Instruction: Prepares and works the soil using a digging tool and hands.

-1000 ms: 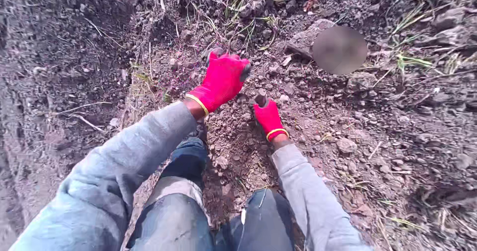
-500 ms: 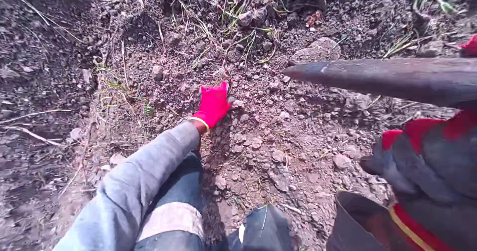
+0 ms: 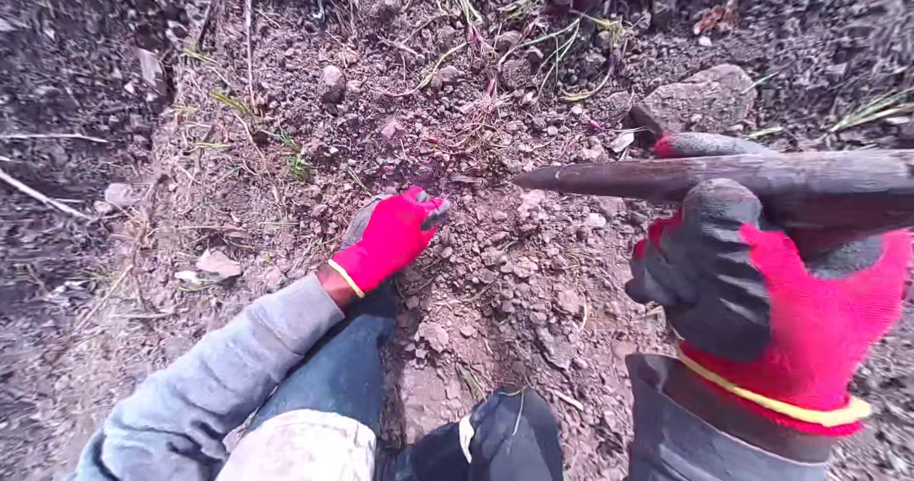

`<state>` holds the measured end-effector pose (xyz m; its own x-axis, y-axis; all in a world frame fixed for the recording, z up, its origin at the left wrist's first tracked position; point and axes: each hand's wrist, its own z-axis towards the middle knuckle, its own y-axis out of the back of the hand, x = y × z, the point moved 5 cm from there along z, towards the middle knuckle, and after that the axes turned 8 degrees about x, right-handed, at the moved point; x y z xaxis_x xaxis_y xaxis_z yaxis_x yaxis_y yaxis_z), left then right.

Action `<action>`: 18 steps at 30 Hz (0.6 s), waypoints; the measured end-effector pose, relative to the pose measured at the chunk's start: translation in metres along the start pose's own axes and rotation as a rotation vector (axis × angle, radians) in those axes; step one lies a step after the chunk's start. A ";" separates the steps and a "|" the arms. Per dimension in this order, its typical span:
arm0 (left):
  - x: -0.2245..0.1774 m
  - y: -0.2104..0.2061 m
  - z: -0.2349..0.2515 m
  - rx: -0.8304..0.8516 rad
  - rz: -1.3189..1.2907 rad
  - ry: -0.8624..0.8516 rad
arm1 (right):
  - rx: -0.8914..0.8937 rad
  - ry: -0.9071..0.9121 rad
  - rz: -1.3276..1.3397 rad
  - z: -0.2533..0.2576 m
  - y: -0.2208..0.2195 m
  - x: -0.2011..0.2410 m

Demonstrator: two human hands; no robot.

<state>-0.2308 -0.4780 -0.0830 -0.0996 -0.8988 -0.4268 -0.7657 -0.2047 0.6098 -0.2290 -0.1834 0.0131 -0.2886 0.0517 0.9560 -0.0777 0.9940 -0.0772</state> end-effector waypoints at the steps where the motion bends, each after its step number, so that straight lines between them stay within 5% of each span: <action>1: 0.003 -0.001 -0.002 -0.049 -0.044 0.006 | -0.006 0.033 -0.053 0.008 -0.003 0.013; 3: -0.006 0.021 -0.005 -0.216 -0.090 0.010 | -0.016 -0.052 -0.266 0.027 -0.026 0.000; 5: -0.028 0.056 0.003 -0.379 -0.053 -0.003 | 0.060 -0.269 -0.460 0.043 -0.060 -0.066; 8: -0.067 0.051 0.041 -0.250 0.080 0.028 | 0.137 -0.453 -0.505 0.033 -0.074 -0.136; 11: -0.066 -0.036 0.065 0.206 0.184 0.008 | 0.025 -0.324 -0.378 -0.008 -0.039 -0.090; 12: -0.062 -0.047 0.066 0.236 0.199 -0.036 | 0.004 -0.215 -0.314 -0.018 -0.024 -0.064; 16: -0.050 0.004 0.052 -0.168 0.232 -0.036 | -0.011 0.025 -0.189 -0.042 0.021 0.021; 18: -0.029 0.028 0.076 -0.193 0.272 0.044 | 0.101 0.005 -0.069 -0.046 0.047 0.033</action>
<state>-0.2971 -0.4284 -0.1045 -0.2532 -0.9457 -0.2040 -0.5800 -0.0204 0.8144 -0.1980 -0.1305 0.0544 -0.2746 -0.0155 0.9614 -0.1925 0.9805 -0.0392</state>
